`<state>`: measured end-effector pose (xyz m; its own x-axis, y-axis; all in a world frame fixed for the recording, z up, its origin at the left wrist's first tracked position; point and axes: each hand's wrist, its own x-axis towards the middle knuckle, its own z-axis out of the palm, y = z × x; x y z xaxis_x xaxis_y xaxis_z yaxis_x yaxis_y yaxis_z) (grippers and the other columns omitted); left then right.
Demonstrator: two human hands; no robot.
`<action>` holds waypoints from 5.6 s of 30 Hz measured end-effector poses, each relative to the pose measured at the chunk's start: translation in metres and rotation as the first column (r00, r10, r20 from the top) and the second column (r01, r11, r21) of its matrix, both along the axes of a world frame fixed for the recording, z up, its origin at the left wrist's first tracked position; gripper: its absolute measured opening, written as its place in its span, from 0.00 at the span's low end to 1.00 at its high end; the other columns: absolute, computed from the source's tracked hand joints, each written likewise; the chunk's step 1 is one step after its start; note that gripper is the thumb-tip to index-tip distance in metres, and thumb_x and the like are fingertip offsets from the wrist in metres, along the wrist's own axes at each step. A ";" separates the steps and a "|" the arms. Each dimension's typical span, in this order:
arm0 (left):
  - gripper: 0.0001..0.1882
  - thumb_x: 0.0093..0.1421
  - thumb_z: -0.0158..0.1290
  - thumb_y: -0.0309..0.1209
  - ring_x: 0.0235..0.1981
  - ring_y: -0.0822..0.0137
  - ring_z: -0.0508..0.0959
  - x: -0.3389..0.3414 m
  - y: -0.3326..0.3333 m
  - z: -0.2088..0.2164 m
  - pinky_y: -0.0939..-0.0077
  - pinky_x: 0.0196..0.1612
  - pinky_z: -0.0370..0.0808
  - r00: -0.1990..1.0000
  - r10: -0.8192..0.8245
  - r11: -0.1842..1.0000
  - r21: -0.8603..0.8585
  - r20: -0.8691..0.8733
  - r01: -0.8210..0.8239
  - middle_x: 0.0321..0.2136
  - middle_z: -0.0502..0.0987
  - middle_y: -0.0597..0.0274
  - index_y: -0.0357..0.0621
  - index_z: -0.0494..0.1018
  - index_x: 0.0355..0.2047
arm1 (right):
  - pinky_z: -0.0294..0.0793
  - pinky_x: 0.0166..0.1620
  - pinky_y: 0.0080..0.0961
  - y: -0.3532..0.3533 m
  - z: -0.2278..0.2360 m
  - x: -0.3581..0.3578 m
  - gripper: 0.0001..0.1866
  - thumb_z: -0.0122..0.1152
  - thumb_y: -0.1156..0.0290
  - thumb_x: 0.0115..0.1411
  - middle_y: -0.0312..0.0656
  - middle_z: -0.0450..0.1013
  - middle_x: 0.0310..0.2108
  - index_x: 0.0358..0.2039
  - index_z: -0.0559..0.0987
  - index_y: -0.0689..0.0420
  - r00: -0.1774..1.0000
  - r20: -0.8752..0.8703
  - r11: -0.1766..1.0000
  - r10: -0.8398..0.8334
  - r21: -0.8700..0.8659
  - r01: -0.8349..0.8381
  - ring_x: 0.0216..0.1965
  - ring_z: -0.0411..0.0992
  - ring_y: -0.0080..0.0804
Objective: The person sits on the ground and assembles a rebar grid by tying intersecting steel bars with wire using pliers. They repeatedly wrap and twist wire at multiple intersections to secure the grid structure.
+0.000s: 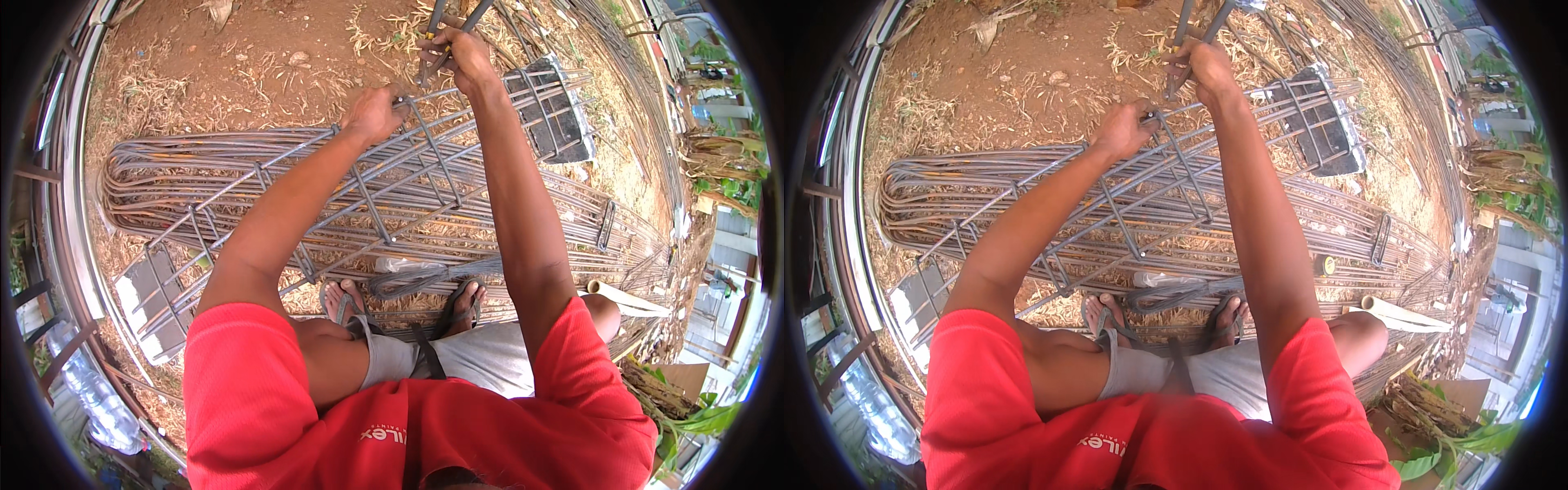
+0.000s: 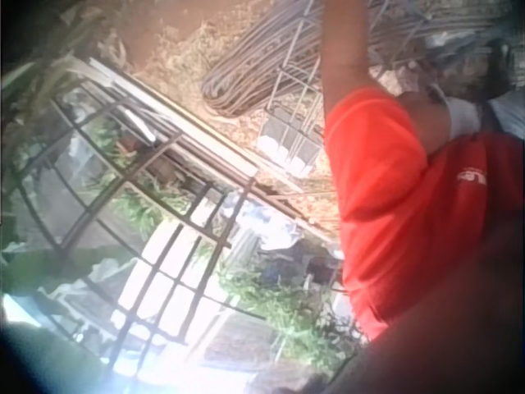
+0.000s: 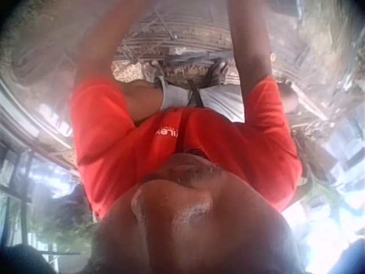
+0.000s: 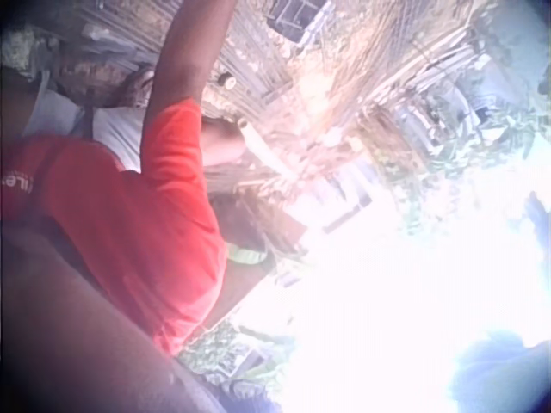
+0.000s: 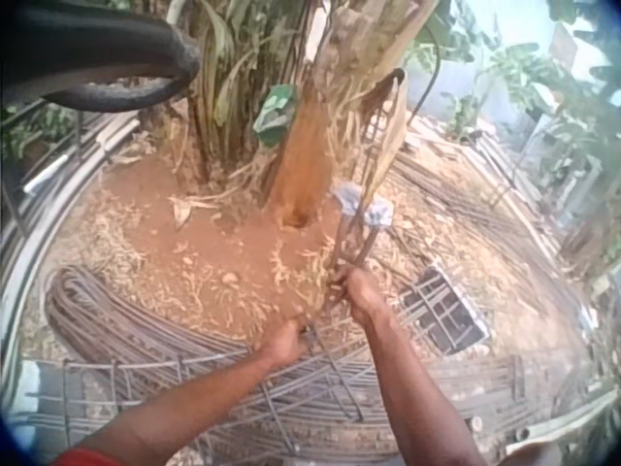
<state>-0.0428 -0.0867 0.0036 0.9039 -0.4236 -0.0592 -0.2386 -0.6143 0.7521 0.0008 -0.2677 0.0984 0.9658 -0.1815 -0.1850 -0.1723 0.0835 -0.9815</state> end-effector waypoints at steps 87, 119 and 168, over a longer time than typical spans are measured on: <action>0.46 0.49 0.71 0.31 0.53 0.57 0.82 0.046 -0.016 0.013 0.65 0.58 0.78 0.933 -0.325 0.927 -0.246 -0.155 0.282 0.51 0.84 0.53 0.40 0.66 0.69 | 0.73 0.29 0.31 0.019 0.032 0.005 0.21 0.74 0.65 0.52 0.41 0.71 0.20 0.21 0.66 0.57 0.702 0.517 0.781 -0.490 -0.097 0.617 0.22 0.68 0.30; 0.21 0.55 0.77 0.43 0.23 0.74 0.74 0.011 -0.056 0.017 0.69 0.30 0.74 0.987 -0.057 0.915 -0.404 -0.151 -0.009 0.21 0.79 0.68 0.39 0.83 0.36 | 0.70 0.37 0.34 0.010 0.051 -0.068 0.29 0.54 0.50 0.76 0.39 0.65 0.18 0.19 0.70 0.55 0.909 0.415 0.956 -0.035 0.280 -0.091 0.25 0.66 0.33; 0.37 0.62 0.67 0.33 0.64 0.52 0.77 -0.073 0.133 0.348 0.51 0.68 0.75 0.303 -0.747 0.439 0.097 0.593 0.893 0.62 0.78 0.45 0.40 0.68 0.70 | 0.82 0.37 0.32 -0.018 0.062 -0.033 0.25 0.72 0.49 0.67 0.41 0.77 0.21 0.22 0.79 0.54 0.977 0.210 0.980 0.047 0.178 -0.085 0.25 0.79 0.32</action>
<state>-0.1159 0.0459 0.3514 -0.0852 -0.8903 0.4473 -0.8710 0.2845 0.4005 -0.0320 -0.2856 0.1604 0.9952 -0.0975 -0.0076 0.0182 0.2619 -0.9649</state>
